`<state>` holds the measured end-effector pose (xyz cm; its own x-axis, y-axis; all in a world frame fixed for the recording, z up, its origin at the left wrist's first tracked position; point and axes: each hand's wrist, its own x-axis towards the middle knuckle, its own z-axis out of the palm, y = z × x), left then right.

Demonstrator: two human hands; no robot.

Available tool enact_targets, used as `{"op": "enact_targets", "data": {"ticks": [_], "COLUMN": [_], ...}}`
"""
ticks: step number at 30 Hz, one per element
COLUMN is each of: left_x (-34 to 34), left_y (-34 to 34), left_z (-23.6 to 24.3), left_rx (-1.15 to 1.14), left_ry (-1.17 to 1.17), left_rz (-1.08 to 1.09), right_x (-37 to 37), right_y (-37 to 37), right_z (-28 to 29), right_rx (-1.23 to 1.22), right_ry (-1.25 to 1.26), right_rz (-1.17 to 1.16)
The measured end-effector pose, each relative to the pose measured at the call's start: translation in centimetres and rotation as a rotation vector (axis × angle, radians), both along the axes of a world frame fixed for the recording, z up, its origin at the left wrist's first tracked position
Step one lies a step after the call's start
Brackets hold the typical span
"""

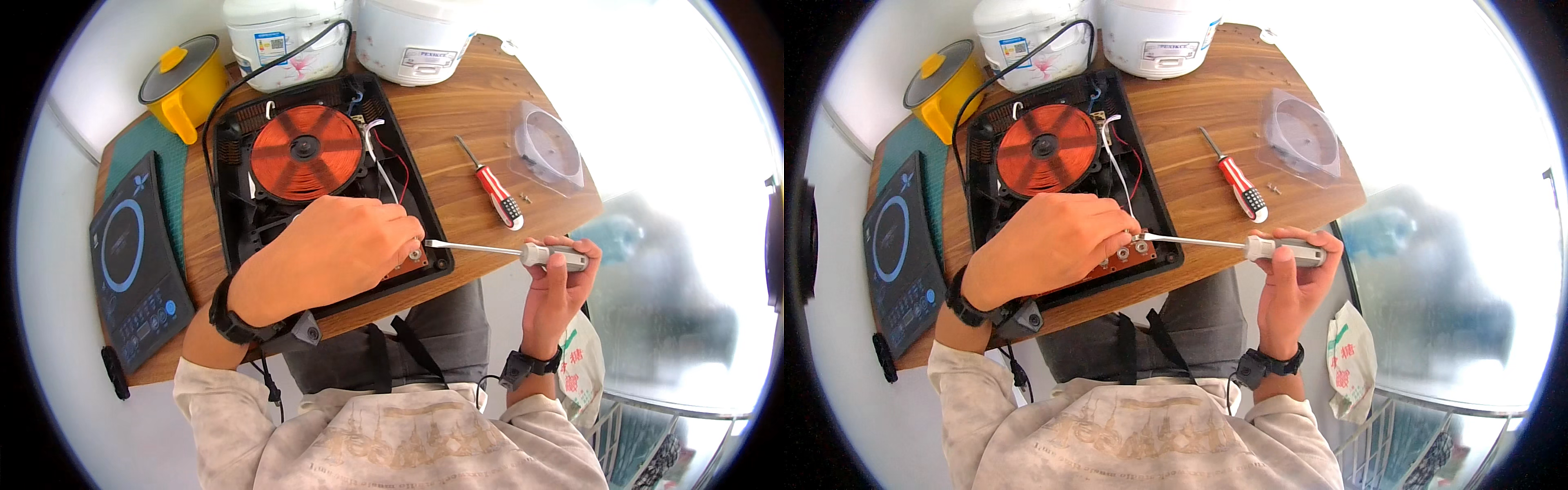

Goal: The person removes the top cover of an induction cooktop to access the internal components. They use a screwdriver to tighten screws on the internal circuit board and coil assembly.

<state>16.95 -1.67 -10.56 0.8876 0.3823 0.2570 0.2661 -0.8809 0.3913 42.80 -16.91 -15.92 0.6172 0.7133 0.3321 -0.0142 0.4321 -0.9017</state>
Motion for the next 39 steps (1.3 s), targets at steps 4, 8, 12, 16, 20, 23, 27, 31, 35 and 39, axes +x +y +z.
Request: {"op": "enact_targets", "data": {"ticks": [4, 8, 12, 16, 20, 23, 27, 31, 35, 39], "left_x": [-0.5, -0.6, -0.9, -1.0, -0.9, -1.1, -1.0, -1.2, -0.8, -0.6], "left_y": [0.0, -0.2, -0.4, -0.7, -1.6, -2.6, -3.0, -2.6, -2.5, -2.3], "left_z": [0.5, 1.1, 1.9, 1.9, 1.5, 1.9, 2.2, 2.1, 1.9, 2.6], "left_rx": [-0.014, -0.007, -0.018, -0.001, -0.06, -0.222, -0.296, -0.321, -0.397, -0.476], "left_ry": [0.032, 0.054, -0.01, 0.019, 0.031, 0.09, 0.082, 0.044, 0.034, 0.124], "left_rz": [0.024, 0.047, 0.059, -0.027, -0.244, -0.376, -0.518, -0.484, -0.46, -0.455], "right_x": [0.1, -0.1, -0.1, 1.1, -1.5, -2.8, -5.0, -5.1, -4.9, -4.7], "right_y": [-0.4, -0.9, -1.0, -1.3, -2.0, -0.5, 0.7, 1.3, 1.2, 1.4], "right_z": [-0.1, -0.3, 0.2, 1.5, 3.4, 5.2, 4.7, 4.6, 4.9, 5.0], "right_rx": [-0.028, -0.083, 0.02, 0.237, 0.104, 0.076, 0.209, 0.243, 0.275, 0.286], "right_ry": [-0.006, -0.01, 0.062, 0.016, -0.313, -0.859, -1.091, -1.048, -1.053, -1.04], "right_rz": [0.015, 0.033, 0.004, 0.163, 0.254, 0.487, 0.538, 0.504, 0.459, 0.491]}}
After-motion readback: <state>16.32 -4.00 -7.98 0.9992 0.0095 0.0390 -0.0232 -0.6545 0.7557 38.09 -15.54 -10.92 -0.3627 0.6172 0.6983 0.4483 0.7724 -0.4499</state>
